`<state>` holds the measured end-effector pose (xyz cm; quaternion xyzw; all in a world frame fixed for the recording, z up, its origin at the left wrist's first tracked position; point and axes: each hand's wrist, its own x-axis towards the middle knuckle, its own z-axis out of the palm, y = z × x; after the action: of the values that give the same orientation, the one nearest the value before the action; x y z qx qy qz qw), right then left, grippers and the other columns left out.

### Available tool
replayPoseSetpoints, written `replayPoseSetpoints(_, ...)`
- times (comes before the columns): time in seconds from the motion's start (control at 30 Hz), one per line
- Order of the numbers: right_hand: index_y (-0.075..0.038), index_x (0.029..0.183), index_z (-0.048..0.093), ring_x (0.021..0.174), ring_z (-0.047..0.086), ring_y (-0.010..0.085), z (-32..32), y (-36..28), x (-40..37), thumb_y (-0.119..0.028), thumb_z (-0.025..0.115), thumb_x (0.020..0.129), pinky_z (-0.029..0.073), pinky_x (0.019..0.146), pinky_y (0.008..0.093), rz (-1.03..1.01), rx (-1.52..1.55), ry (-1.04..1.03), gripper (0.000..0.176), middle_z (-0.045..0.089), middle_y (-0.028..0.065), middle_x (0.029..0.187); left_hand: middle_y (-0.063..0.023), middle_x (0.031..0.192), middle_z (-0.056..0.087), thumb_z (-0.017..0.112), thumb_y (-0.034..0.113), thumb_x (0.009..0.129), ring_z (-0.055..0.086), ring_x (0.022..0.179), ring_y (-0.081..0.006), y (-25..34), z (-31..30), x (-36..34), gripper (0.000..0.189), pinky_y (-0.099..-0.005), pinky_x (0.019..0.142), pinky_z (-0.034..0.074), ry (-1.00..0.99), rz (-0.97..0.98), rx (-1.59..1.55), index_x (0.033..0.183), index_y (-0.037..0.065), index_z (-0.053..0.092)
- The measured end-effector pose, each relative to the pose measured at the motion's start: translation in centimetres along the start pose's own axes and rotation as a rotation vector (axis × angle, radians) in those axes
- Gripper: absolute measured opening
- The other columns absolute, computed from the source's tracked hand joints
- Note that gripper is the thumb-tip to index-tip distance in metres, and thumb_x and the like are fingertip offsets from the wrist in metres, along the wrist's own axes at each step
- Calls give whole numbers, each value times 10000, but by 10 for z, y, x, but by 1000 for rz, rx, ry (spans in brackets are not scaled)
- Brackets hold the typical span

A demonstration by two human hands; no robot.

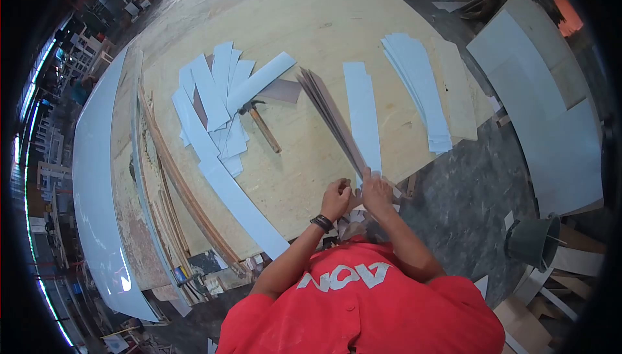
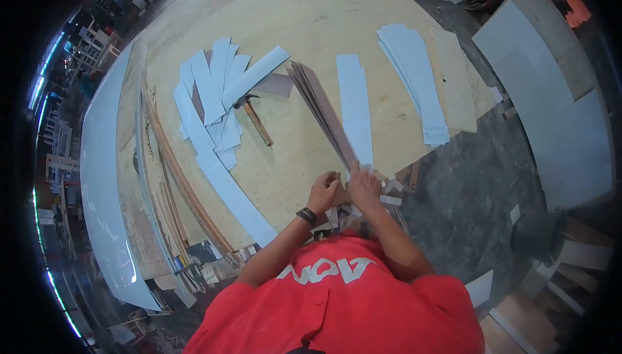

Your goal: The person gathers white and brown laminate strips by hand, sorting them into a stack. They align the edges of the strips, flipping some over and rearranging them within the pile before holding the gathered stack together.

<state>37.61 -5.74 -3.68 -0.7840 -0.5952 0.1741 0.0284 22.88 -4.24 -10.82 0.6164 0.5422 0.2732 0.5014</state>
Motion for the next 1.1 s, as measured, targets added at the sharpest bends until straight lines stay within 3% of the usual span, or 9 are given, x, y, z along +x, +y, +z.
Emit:
replayPoseSetpoints(0.17, 5, 1243, 509, 995, 664, 436, 0, 40, 12, -233, 696, 830, 520, 879, 503, 77, 254, -43, 513, 676, 284, 1024, -237, 1077, 674, 604, 218, 891, 681, 943, -328, 8, -7, -3, 418, -399, 874, 528, -81, -16, -88, 1228, -29, 610)
replayPoseSetpoints(0.23, 21, 1232, 543, 978, 667, 432, -4, 53, 12, -281, 754, 784, 514, 900, 467, 72, 662, -67, 580, 678, 290, 1020, -231, 1095, 678, 615, 218, 897, 678, 975, -320, 11, -5, -3, 433, -387, 881, 528, -120, -10, -43, 1247, -36, 600)
replayPoseSetpoints(0.3, 24, 1197, 581, 1059, 637, 424, 9, 60, 9, -336, 763, 763, 495, 926, 466, 149, 659, -60, 592, 645, 312, 1101, -224, 1112, 682, 625, 218, 902, 675, 1007, -312, 5, 2, -2, 449, -375, 889, 529, -153, -2, 2, 1266, -43, 589)
replayPoseSetpoints(0.37, 26, 1227, 569, 1167, 555, 442, 44, 70, 8, -396, 756, 758, 449, 982, 477, 263, 390, 49, 658, 564, 323, 1209, -233, 1070, 686, 628, 194, 883, 682, 946, -301, -14, 19, 2, 407, -380, 837, 535, -224, 14, -10, 1195, -65, 605)
replayPoseSetpoints(0.5, 23, 1261, 557, 1222, 478, 456, 49, 48, -8, -453, 754, 744, 395, 1045, 485, 340, 424, 107, 730, 488, 305, 1260, -232, 1012, 690, 626, 172, 864, 682, 875, -285, 3, 21, -1, 349, -383, 766, 531, -182, 130, 184, 1097, -87, 609)
replayPoseSetpoints(0.6, 20, 1286, 542, 1201, 478, 452, 61, 48, -14, -463, 750, 747, 373, 1069, 491, 343, 453, 200, 753, 493, 274, 1225, -237, 992, 684, 629, 168, 858, 677, 850, -276, -2, 25, 7, 309, -378, 722, 518, -265, 9, 107, 1021, -93, 602)
replayPoseSetpoints(0.7, 16, 1300, 533, 1234, 465, 443, 62, 46, -18, -449, 763, 741, 397, 1057, 472, 389, 518, 152, 763, 484, 281, 1263, -277, 993, 626, 654, 238, 814, 609, 821, -365, 2, 18, 6, 376, -439, 747, 488, -300, -36, -82, 997, -88, 614)
replayPoseSetpoints(0.9, -12, 1317, 513, 1222, 534, 398, 67, 62, -11, -367, 840, 688, 455, 1000, 437, 420, 688, 78, 792, 553, 275, 1281, -215, 1099, 646, 647, 213, 876, 643, 882, -270, -12, 21, 5, 404, -386, 810, 535, -282, -62, -295, 1160, -64, 569)
replayPoseSetpoints(1.1, -21, 1232, 507, 1064, 638, 414, 28, 54, -9, -314, 878, 642, 496, 919, 469, 323, 695, 169, 756, 645, 264, 1130, -135, 1153, 568, 609, 293, 961, 626, 944, -219, 11, -1, 6, 462, -365, 880, 538, -377, -374, -591, 1284, 18, 425)
